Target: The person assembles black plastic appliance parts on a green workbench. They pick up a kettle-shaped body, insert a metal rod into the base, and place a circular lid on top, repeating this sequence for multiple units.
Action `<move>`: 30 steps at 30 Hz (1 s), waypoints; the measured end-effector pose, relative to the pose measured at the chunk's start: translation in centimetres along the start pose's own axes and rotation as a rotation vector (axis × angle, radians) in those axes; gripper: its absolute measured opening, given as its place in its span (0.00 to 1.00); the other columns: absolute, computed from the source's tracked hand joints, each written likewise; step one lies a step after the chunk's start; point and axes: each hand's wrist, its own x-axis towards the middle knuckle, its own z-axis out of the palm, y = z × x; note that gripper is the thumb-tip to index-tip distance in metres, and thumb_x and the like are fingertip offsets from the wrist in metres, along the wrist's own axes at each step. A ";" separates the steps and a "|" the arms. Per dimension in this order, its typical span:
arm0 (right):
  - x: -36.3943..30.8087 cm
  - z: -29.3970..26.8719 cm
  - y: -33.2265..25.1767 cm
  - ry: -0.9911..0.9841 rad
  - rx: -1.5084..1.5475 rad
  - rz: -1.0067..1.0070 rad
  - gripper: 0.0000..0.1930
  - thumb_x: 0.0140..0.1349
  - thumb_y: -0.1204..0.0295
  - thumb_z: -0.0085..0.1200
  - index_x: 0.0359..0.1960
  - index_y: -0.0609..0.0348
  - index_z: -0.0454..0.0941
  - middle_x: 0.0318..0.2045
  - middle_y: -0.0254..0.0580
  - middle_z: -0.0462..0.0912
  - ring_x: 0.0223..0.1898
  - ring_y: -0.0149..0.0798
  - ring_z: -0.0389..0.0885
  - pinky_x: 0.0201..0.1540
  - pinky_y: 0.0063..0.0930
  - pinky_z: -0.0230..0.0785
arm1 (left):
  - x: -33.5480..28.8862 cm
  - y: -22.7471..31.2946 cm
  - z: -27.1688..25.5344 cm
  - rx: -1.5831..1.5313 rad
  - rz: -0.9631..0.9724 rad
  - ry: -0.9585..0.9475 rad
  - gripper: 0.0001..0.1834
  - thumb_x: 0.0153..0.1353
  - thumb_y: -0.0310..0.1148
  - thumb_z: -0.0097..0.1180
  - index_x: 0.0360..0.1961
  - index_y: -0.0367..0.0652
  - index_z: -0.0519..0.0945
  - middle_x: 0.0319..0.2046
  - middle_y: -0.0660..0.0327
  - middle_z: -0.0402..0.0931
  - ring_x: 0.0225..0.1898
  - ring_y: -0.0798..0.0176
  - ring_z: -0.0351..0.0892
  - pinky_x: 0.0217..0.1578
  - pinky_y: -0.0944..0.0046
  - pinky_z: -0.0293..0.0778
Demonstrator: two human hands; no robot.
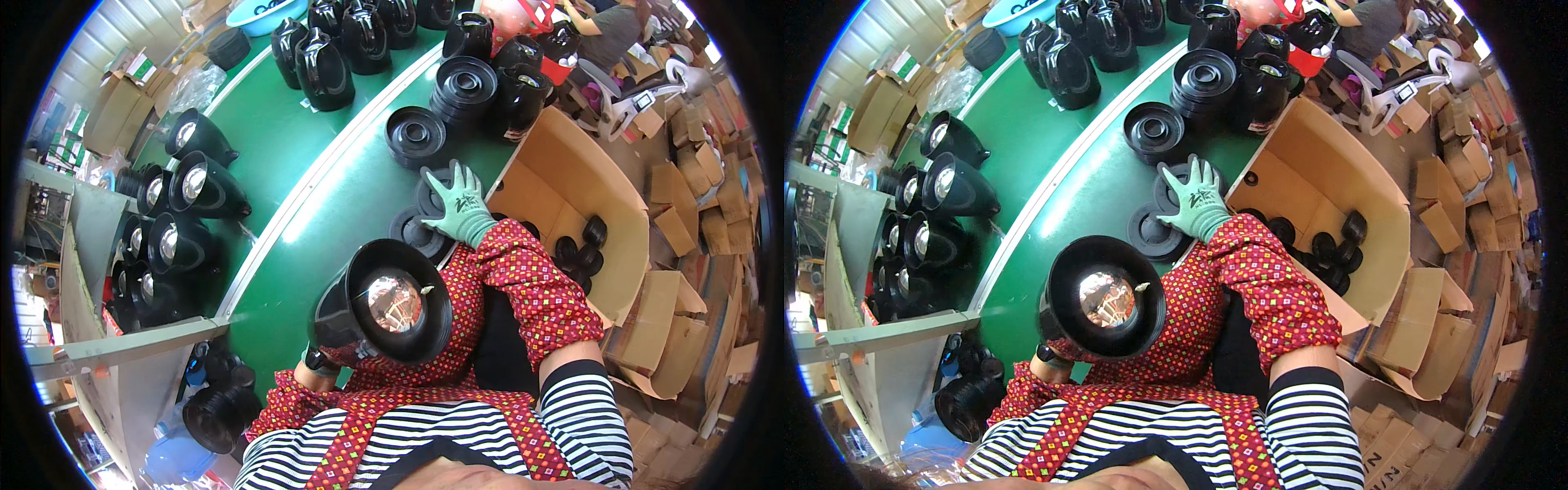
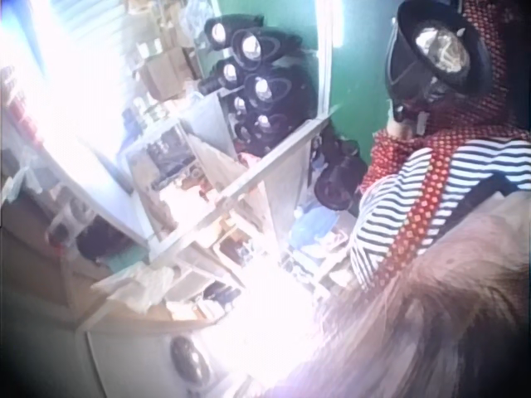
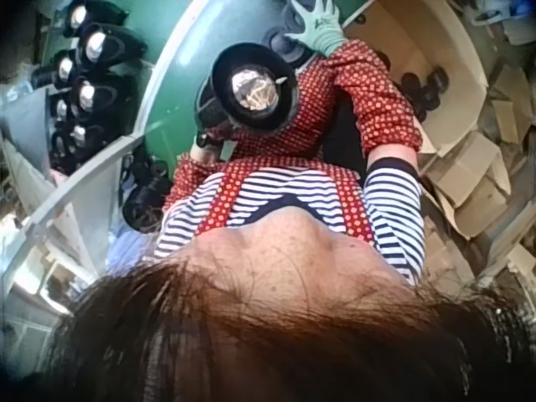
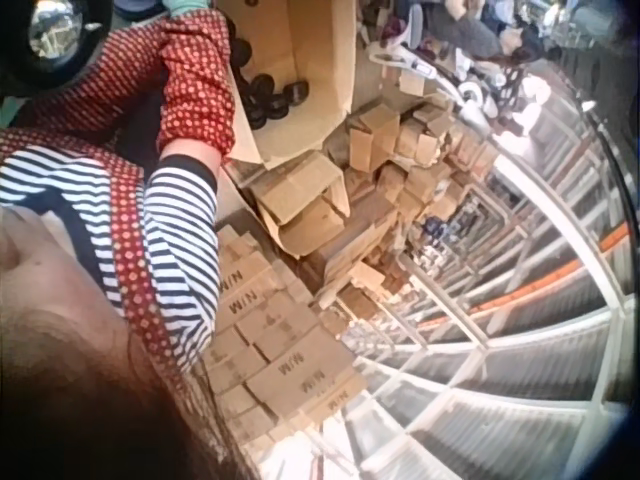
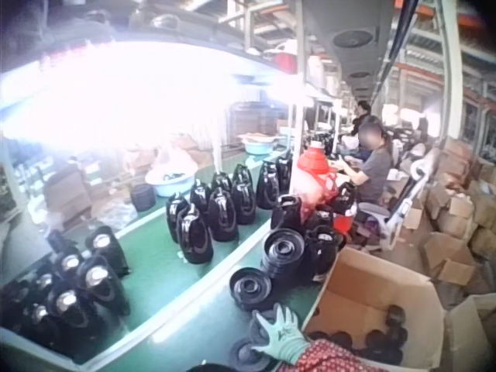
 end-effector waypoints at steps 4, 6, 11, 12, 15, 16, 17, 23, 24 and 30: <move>-1.7 -0.4 0.3 0.163 0.126 0.027 0.53 0.54 0.43 0.72 0.82 0.29 0.57 0.72 0.72 0.61 0.73 0.71 0.59 0.77 0.64 0.49 | 0.4 -0.1 -0.1 0.044 0.019 -0.025 0.37 0.67 0.36 0.65 0.72 0.32 0.67 0.68 0.49 0.72 0.65 0.53 0.77 0.66 0.51 0.75; -4.7 -1.9 0.0 0.281 0.475 -0.024 0.48 0.62 0.49 0.66 0.82 0.37 0.57 0.72 0.69 0.63 0.74 0.67 0.60 0.77 0.56 0.52 | 0.1 -0.4 0.3 0.070 0.032 -0.042 0.37 0.65 0.36 0.67 0.71 0.32 0.68 0.67 0.49 0.73 0.64 0.54 0.78 0.65 0.52 0.75; -15.4 -10.2 -4.5 0.251 1.083 -0.163 0.48 0.66 0.42 0.59 0.80 0.61 0.60 0.76 0.57 0.64 0.77 0.58 0.60 0.79 0.49 0.49 | -1.4 0.2 1.6 0.156 0.054 -0.102 0.37 0.62 0.36 0.70 0.68 0.31 0.71 0.64 0.49 0.76 0.61 0.55 0.80 0.63 0.52 0.77; -17.3 -11.4 -5.6 0.258 1.148 -0.140 0.49 0.65 0.40 0.60 0.79 0.62 0.61 0.76 0.58 0.64 0.77 0.57 0.60 0.79 0.48 0.49 | -1.6 0.3 1.9 0.176 0.055 -0.127 0.37 0.61 0.36 0.70 0.68 0.31 0.71 0.63 0.49 0.77 0.61 0.55 0.80 0.63 0.53 0.77; -20.8 -13.7 -5.8 0.243 0.928 -0.177 0.51 0.62 0.38 0.63 0.79 0.61 0.63 0.75 0.59 0.63 0.76 0.59 0.60 0.78 0.50 0.50 | -2.1 0.3 3.1 0.250 0.063 -0.192 0.37 0.59 0.36 0.72 0.66 0.31 0.73 0.62 0.50 0.78 0.59 0.55 0.82 0.61 0.53 0.78; -21.7 -14.0 -5.8 0.254 0.875 -0.180 0.53 0.61 0.37 0.63 0.79 0.61 0.63 0.75 0.60 0.63 0.76 0.58 0.60 0.77 0.49 0.51 | -2.2 0.3 3.5 0.275 0.072 -0.211 0.37 0.58 0.36 0.73 0.66 0.31 0.74 0.61 0.50 0.79 0.59 0.56 0.82 0.61 0.53 0.79; -22.5 -14.3 -5.9 0.252 0.901 -0.171 0.53 0.61 0.36 0.63 0.79 0.61 0.63 0.75 0.60 0.63 0.76 0.58 0.60 0.77 0.49 0.51 | -2.3 0.3 3.8 0.295 0.077 -0.232 0.37 0.57 0.36 0.73 0.65 0.30 0.74 0.60 0.50 0.80 0.58 0.56 0.83 0.61 0.54 0.79; -25.4 -14.4 -5.9 0.292 0.941 -0.215 0.53 0.63 0.36 0.61 0.79 0.63 0.62 0.76 0.61 0.61 0.77 0.59 0.59 0.78 0.50 0.50 | -2.3 0.9 4.7 0.471 0.146 -0.317 0.37 0.53 0.36 0.77 0.62 0.30 0.78 0.57 0.51 0.83 0.55 0.57 0.85 0.58 0.55 0.81; -25.7 -14.3 -5.7 0.303 0.922 -0.234 0.53 0.63 0.36 0.60 0.79 0.64 0.62 0.76 0.61 0.61 0.77 0.59 0.58 0.78 0.50 0.49 | -2.2 0.9 4.6 0.509 0.163 -0.324 0.37 0.53 0.36 0.78 0.62 0.30 0.79 0.56 0.51 0.84 0.55 0.57 0.85 0.58 0.55 0.81; -26.8 -12.9 -6.1 0.279 1.327 -0.045 0.51 0.69 0.38 0.55 0.81 0.63 0.53 0.76 0.59 0.61 0.78 0.54 0.58 0.78 0.45 0.49 | -1.6 4.9 6.4 0.806 0.398 0.060 0.37 0.45 0.38 0.82 0.56 0.30 0.84 0.55 0.47 0.85 0.55 0.53 0.87 0.58 0.55 0.81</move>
